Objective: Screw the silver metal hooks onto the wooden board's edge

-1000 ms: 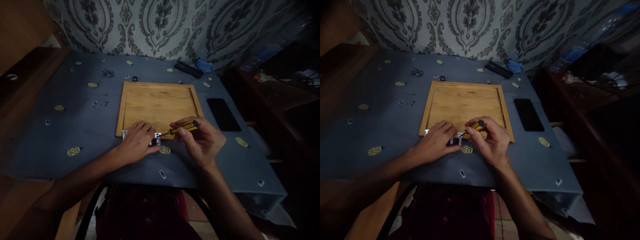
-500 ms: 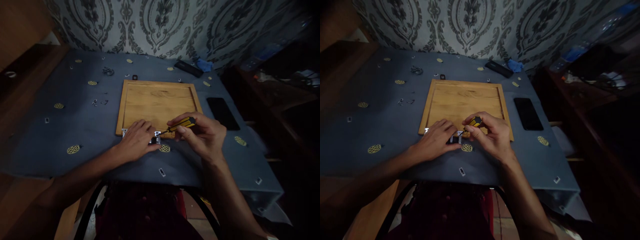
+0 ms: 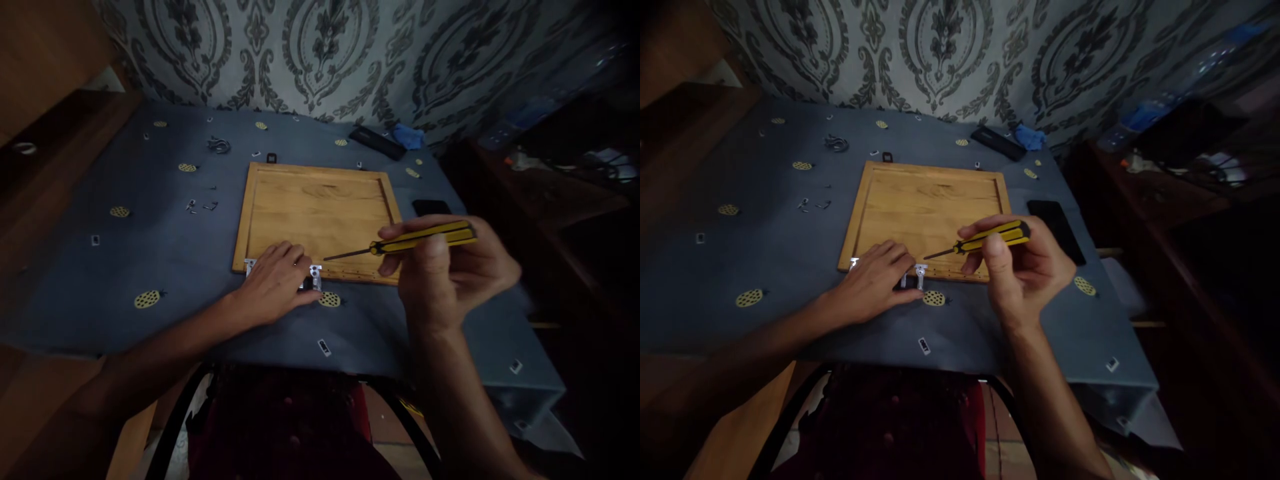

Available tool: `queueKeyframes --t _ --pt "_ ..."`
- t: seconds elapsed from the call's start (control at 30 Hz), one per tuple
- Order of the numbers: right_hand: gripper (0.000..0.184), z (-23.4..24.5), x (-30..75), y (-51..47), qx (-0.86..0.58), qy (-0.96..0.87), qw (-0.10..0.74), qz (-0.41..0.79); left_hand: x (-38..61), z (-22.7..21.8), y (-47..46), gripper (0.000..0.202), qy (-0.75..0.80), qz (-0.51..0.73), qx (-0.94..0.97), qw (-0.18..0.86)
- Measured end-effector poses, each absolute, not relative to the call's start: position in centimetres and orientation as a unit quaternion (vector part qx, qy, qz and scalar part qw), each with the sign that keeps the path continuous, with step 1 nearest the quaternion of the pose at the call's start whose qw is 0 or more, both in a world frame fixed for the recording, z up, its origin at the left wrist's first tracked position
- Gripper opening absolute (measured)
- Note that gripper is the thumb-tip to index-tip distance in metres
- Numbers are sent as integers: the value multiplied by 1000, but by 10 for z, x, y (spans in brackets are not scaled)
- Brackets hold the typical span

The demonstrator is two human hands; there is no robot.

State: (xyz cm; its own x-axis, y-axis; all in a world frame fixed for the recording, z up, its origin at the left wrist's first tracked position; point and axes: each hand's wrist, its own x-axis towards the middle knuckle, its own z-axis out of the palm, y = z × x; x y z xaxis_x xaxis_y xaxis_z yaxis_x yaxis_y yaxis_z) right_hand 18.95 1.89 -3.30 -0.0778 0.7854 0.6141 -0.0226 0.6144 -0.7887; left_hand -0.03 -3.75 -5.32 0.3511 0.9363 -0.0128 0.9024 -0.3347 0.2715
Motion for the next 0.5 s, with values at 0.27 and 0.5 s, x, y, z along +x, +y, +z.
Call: queueKeyframes --t 0.27,0.5 --pt "8 -48 190 20 -291 -702 549 348 0 -51 -38 41 567 70 810 131" --pt "8 -51 191 19 -292 -704 538 360 0 -53 -38 41 565 74 813 116"
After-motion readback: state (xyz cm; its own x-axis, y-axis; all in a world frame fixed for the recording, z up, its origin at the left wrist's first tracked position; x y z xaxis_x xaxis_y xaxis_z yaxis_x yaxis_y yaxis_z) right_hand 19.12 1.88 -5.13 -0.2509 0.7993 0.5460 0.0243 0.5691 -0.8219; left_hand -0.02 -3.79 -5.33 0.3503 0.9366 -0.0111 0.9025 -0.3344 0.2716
